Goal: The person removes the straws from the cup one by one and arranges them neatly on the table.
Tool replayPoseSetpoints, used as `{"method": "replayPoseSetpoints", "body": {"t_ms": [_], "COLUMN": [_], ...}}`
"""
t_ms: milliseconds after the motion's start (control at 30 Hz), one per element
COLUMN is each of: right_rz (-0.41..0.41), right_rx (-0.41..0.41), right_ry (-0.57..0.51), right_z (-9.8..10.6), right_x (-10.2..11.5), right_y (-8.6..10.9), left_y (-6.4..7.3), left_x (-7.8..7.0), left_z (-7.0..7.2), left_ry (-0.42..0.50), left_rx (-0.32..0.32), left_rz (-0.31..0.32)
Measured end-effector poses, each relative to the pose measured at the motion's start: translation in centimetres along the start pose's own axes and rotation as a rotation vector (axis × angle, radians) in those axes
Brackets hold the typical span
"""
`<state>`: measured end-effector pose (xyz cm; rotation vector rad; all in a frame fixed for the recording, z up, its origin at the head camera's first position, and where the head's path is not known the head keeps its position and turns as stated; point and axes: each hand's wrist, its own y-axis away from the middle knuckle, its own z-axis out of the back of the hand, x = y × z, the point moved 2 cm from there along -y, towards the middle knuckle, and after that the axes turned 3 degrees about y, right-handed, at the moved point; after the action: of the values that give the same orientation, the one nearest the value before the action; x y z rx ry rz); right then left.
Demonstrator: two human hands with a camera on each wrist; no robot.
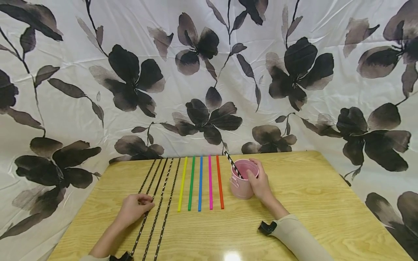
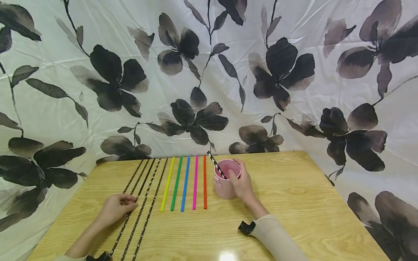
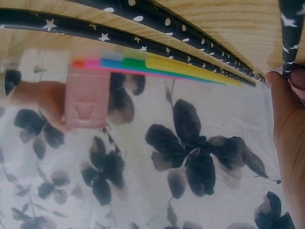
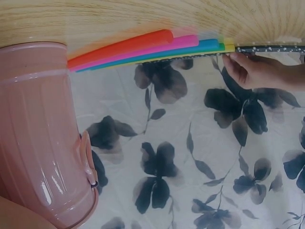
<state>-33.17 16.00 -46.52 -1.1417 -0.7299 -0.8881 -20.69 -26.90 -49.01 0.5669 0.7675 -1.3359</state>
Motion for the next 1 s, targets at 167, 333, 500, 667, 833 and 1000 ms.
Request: {"method": "replayPoseSetpoints", "body": {"t_ms": [167, 333, 500, 667, 833, 1000], "right_rz": [0.004, 0.003, -0.005, -0.004, 0.003, 0.01], "right_rx": [-0.005, 0.004, -0.003, -0.004, 0.0, 0.01], "right_ry": [-0.007, -0.022, -0.014, -0.023, -0.024, -0.016], "right_z": [0.0, 0.2, 0.3, 0.3, 0.3, 0.3], "right_x": [-0.1, 1.6, 3.2, 2.7, 2.9, 3.2], "right_y": [-0.1, 0.1, 0.5, 0.2, 0.2, 0.3], "left_y": [0.0, 0.1, 0.2, 0.4, 0.4, 0.2], "left_x": [-0.1, -0.3, -0.4, -0.6, -1.8, -4.6], "left_z": [0.0, 0.1, 0.1, 0.2, 1.5, 2.5], "left_ry": [-0.011, -0.03, -0.026, 0.047, 0.074, 0.191], "left_rx": [-0.001, 0.002, -0.01, -0.029, -0.027, 0.022], "left_rz": [-0.014, -0.024, -0.021, 0.021, -0.01, -0.042]}}
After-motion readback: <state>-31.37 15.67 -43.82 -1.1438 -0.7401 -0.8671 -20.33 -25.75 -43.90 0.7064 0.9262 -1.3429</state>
